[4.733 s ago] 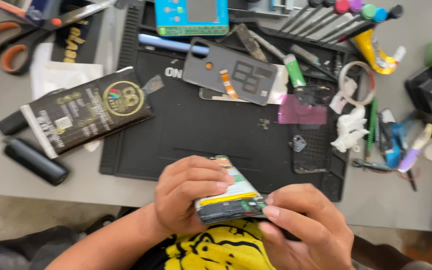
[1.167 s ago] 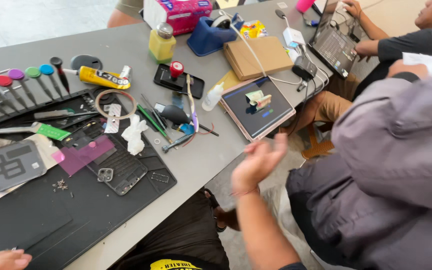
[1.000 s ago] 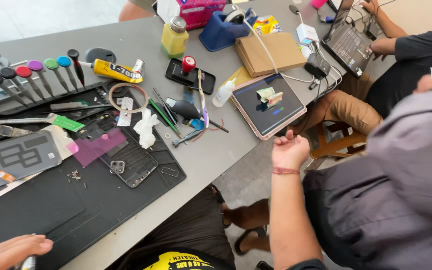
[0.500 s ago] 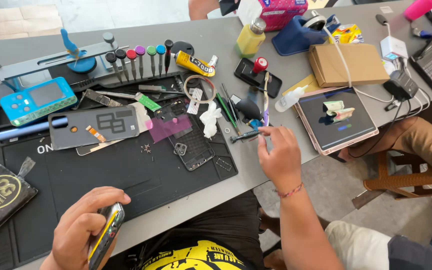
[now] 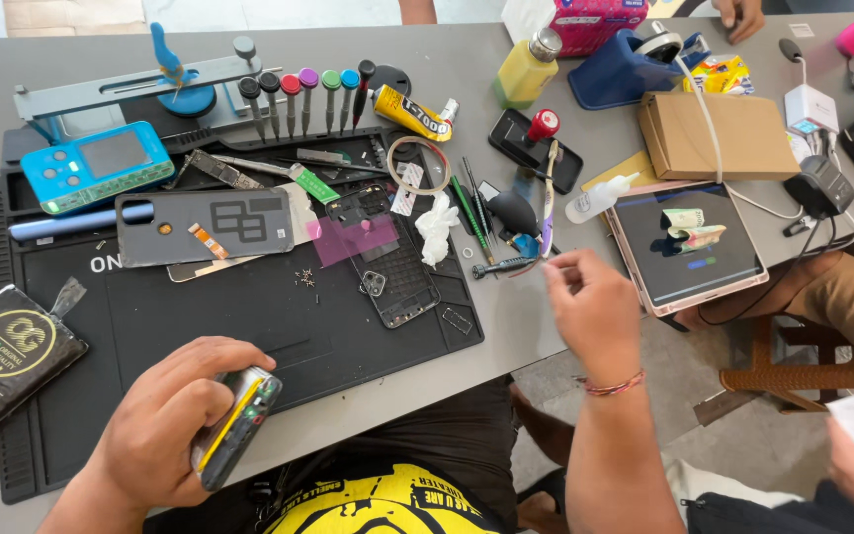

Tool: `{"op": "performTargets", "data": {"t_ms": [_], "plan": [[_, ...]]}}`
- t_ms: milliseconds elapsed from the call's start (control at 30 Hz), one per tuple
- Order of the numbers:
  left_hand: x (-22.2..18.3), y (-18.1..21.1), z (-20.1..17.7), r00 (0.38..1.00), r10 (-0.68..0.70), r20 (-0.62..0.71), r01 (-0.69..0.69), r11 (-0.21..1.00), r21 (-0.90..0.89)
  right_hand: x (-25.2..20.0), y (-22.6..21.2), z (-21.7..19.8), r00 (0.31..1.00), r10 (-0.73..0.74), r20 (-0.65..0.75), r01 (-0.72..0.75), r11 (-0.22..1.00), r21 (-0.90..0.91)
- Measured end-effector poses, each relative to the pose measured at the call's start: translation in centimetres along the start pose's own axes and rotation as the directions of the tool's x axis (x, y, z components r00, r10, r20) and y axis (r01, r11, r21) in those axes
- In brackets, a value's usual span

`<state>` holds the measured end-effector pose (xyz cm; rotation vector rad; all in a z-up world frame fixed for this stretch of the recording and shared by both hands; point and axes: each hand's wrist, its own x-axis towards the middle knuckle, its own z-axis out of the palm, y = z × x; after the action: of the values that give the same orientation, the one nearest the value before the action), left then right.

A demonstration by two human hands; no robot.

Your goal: The person uses tweezers to manipulate small components and connectors on a disassembled mobile phone. They also use a black air blower to clean the device's interior and ports while working at a cluttered repair bench.

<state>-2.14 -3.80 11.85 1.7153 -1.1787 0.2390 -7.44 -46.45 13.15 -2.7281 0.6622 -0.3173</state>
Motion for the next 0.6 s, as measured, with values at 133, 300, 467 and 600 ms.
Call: {"op": "performTargets", "data": {"t_ms": [133,300,467,600], "plan": [[0.9,0.4,0.2,0.992,0.063,0.110,-0.068,0.996,0.049,1.7,-2.6,2.1,0.982,-0.191,0.001,0.191,0.981,0.030],[0.8,3.4,1.2,0.988,0.124,0.095,-0.127,0.991,0.032,5.4,-2.9,6.6,0.983,-0.145,0.112,0.175,0.925,-0.337],[-1.3,5.6,1.1,0.991,0.119,0.056,-0.117,0.992,-0.038,5.8,-4.1,7.2,0.982,-0.007,0.187,0.088,0.899,-0.429],[-2.6,5.8,0.9,0.992,0.124,0.017,-0.124,0.992,-0.034,6.1,-4.7,6.9,0.979,0.087,0.187,-0.002,0.910,-0.414]]}}
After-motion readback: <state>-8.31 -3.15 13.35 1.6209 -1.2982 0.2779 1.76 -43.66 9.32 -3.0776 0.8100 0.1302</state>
